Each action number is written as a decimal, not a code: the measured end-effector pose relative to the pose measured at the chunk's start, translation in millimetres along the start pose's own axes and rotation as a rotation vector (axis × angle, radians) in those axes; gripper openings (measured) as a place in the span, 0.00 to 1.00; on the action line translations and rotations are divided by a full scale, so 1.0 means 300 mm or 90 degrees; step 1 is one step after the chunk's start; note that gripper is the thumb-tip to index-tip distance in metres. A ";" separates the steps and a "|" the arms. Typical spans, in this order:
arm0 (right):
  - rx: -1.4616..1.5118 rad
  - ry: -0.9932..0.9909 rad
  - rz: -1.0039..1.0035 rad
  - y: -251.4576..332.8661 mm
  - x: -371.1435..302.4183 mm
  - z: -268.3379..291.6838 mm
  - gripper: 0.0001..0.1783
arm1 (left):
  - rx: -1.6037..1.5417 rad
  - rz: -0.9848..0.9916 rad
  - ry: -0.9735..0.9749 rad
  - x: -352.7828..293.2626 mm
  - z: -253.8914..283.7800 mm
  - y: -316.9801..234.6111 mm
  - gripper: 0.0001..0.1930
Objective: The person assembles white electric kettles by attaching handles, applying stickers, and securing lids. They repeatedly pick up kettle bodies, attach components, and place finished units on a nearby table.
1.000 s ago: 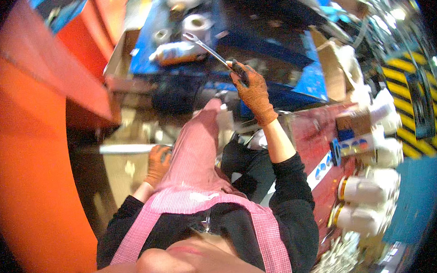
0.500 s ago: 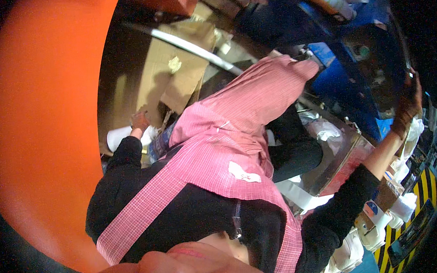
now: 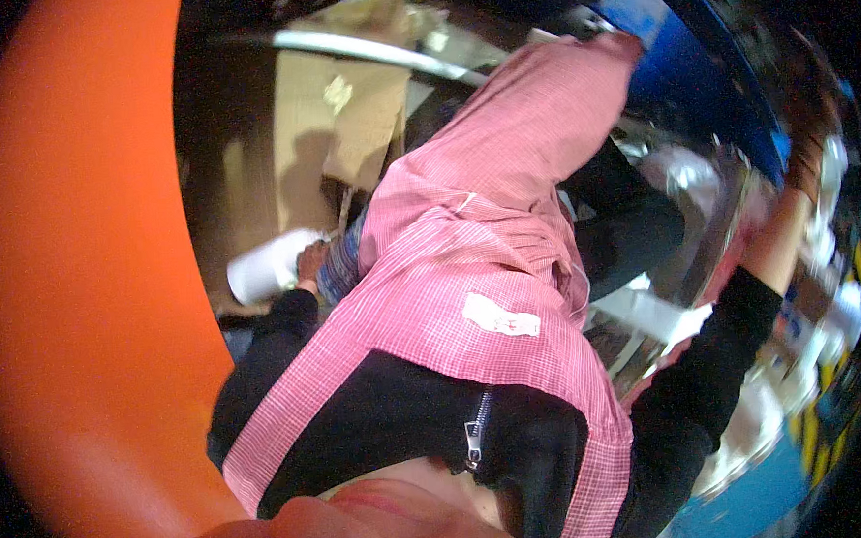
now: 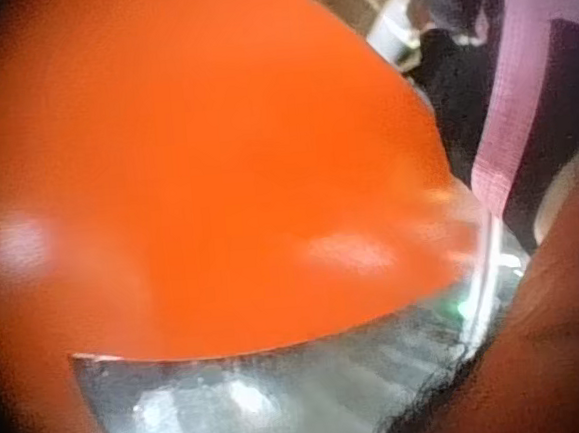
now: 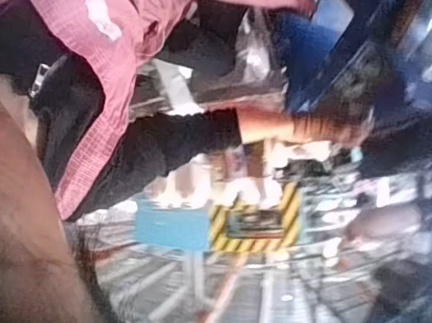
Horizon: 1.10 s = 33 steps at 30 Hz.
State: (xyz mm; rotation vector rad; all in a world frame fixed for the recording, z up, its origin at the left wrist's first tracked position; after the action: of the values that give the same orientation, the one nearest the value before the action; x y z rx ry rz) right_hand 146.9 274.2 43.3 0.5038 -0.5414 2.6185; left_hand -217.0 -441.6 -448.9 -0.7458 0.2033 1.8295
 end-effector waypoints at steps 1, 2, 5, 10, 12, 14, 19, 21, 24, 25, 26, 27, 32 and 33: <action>-0.041 0.035 0.002 0.102 -0.042 -0.013 0.16 | 0.004 -0.025 -0.050 0.057 -0.033 0.002 0.16; -0.044 0.057 -0.023 0.188 -0.085 -0.014 0.16 | 0.020 0.007 0.109 0.084 -0.136 0.049 0.17; 0.001 0.090 -0.125 0.417 -0.239 0.045 0.16 | 0.199 -0.198 0.163 0.168 -0.288 0.091 0.17; 0.204 0.091 -0.527 0.582 -0.496 0.189 0.12 | 0.215 -0.100 0.090 0.295 -0.098 0.304 0.11; 0.262 0.081 -0.591 0.624 -0.567 0.182 0.11 | 0.067 -0.048 0.071 0.380 0.140 0.279 0.15; 0.340 0.038 -0.647 0.654 -0.659 0.163 0.12 | -0.106 0.112 0.064 0.479 0.421 0.189 0.15; 0.239 -0.124 -0.762 0.559 -0.996 0.236 0.14 | -0.202 -0.368 -0.189 0.570 1.243 -0.558 0.11; 0.090 -0.123 -0.793 0.475 -1.159 0.325 0.15 | -0.155 -0.499 -0.141 0.510 1.465 -0.847 0.11; -0.036 -0.254 -0.838 0.431 -1.429 0.508 0.17 | 0.091 -0.796 -0.119 0.304 1.660 -1.256 0.10; -0.070 -0.246 -0.876 0.419 -1.531 0.567 0.17 | 0.126 -0.896 -0.100 0.234 1.693 -1.376 0.10; -0.098 -0.232 -0.924 0.422 -1.632 0.618 0.17 | 0.196 -0.934 -0.069 0.185 1.701 -1.477 0.11; -0.225 -0.166 -0.909 0.432 -1.714 0.675 0.17 | 0.262 -0.982 -0.037 0.143 1.691 -1.577 0.12; -0.552 0.181 -1.048 0.594 -2.226 0.834 0.18 | 0.208 -1.239 -0.098 0.012 1.545 -1.913 0.14; -0.583 0.230 -1.060 0.637 -2.314 0.842 0.19 | 0.225 -1.250 -0.089 0.015 1.483 -1.945 0.15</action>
State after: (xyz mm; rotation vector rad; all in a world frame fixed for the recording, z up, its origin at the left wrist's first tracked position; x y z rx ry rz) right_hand 711.9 -221.3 -88.2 0.0304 -0.6596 0.7040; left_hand 130.9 0.7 22.1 -0.2303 -0.2630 -0.0570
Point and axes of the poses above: each hand's wrist, its own x-axis towards the middle knuckle, its own z-axis out of the back of the hand, y = z × x, the point moved 7 cm from there along x, towards the middle knuckle, and after that the axes turned 3 degrees about -x, right-handed, at the moved point
